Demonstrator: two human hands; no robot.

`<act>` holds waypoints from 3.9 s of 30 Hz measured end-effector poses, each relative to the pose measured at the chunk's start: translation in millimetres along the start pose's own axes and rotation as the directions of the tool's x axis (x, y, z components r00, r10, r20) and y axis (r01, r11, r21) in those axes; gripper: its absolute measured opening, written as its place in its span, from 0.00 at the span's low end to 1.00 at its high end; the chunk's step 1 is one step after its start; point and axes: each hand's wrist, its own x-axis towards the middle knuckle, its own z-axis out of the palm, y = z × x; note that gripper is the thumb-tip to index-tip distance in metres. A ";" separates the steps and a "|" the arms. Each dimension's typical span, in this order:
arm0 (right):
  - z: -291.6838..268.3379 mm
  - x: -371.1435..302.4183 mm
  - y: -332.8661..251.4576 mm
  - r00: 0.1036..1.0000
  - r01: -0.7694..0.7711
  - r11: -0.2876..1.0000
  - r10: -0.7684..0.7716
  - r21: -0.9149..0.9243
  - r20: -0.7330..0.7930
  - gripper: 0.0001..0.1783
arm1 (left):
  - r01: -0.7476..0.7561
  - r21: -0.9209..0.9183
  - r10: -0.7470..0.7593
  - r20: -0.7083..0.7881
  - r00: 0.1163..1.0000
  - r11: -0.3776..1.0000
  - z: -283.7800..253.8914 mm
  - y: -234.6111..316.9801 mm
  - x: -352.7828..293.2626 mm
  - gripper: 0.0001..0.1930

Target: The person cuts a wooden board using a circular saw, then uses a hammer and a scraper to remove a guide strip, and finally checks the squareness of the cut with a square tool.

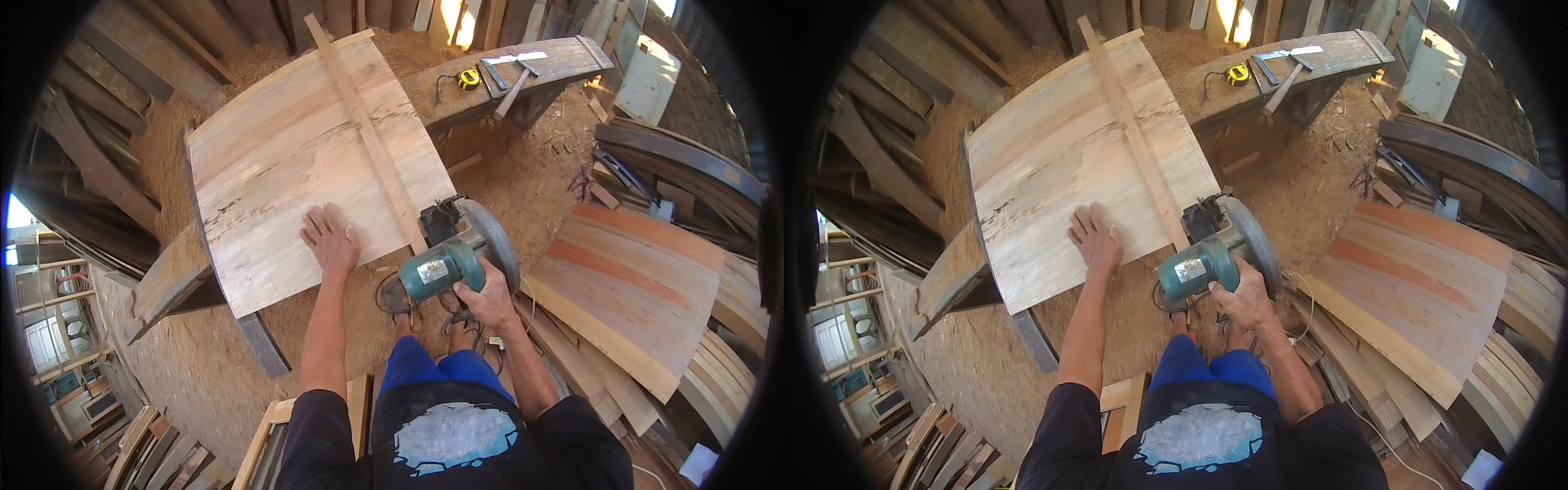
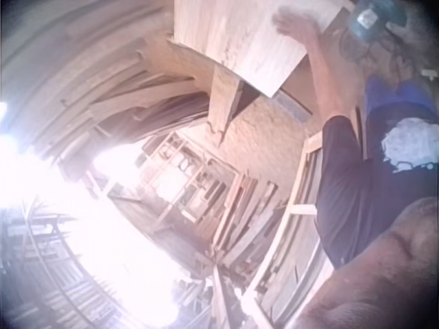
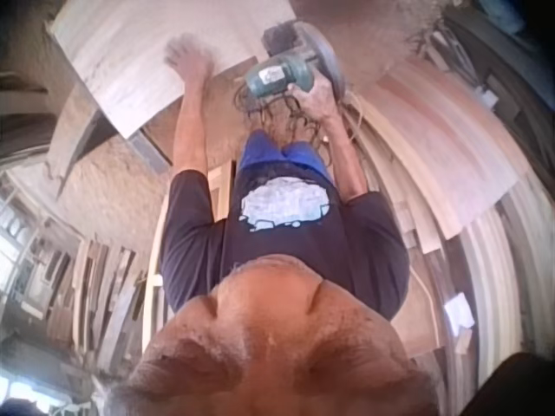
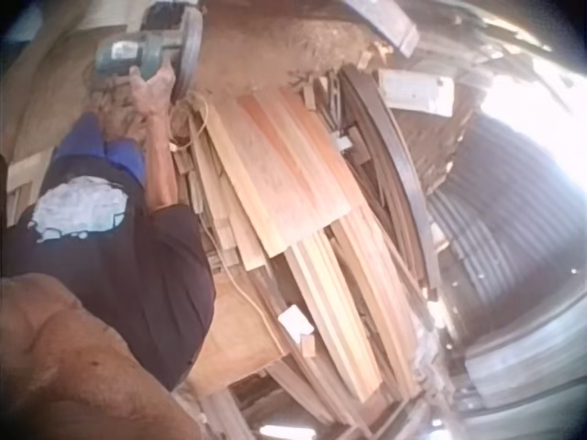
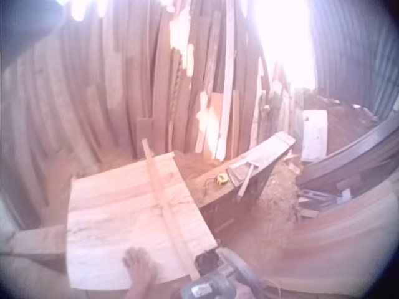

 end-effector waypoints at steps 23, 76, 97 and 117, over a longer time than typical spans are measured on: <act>21.0 2.2 14.3 0.998 0.055 0.994 -0.056 0.091 0.000 0.23 | -0.230 -0.131 0.235 0.027 0.972 0.964 -8.3 -13.3 -24.7 0.45; 15.0 12.7 12.3 0.998 0.030 0.997 -0.033 0.067 0.049 0.23 | 0.032 0.000 -0.032 -0.058 0.998 0.999 -1.1 16.3 10.3 0.37; 13.0 7.2 10.2 0.998 0.051 0.997 -0.054 0.065 0.037 0.17 | 0.027 0.005 -0.027 -0.043 0.999 1.000 1.0 14.5 12.5 0.38; 18.7 27.6 8.9 0.994 0.085 0.992 -0.091 0.092 0.057 0.17 | -0.022 0.024 0.024 -0.108 0.994 0.999 6.5 12.8 8.5 0.37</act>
